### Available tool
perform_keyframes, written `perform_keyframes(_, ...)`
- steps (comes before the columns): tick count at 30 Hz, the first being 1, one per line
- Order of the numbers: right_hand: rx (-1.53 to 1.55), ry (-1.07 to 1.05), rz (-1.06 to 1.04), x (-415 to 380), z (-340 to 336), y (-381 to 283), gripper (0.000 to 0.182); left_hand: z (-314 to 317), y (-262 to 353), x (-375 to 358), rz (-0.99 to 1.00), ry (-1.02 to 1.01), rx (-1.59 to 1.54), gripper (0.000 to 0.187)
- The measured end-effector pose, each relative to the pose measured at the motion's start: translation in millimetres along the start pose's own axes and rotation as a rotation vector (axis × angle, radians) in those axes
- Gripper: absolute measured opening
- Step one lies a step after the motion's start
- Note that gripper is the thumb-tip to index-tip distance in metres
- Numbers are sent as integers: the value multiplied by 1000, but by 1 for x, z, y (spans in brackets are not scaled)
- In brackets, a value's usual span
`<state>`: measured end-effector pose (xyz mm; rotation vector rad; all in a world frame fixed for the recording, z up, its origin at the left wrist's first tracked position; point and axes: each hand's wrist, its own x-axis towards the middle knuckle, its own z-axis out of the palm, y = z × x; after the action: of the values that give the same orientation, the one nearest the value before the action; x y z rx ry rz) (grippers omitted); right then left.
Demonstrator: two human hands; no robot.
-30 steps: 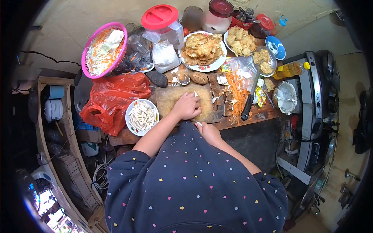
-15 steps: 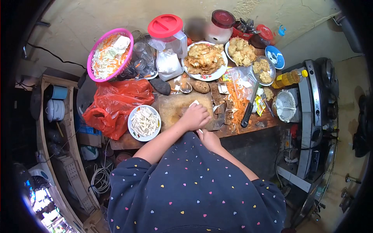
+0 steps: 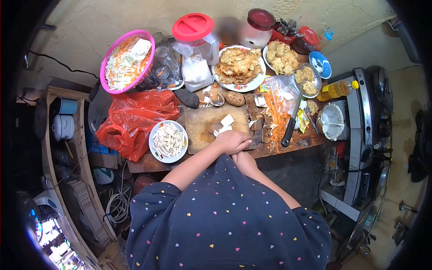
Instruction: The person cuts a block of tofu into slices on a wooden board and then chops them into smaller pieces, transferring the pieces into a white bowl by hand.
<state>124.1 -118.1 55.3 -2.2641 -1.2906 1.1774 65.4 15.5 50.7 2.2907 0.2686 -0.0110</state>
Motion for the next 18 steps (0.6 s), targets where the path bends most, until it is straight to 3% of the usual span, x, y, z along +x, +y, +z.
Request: perform_keyframes(18,-20,-15,6,3,2,4,49,8,-6,1,-51,-61,123,38)
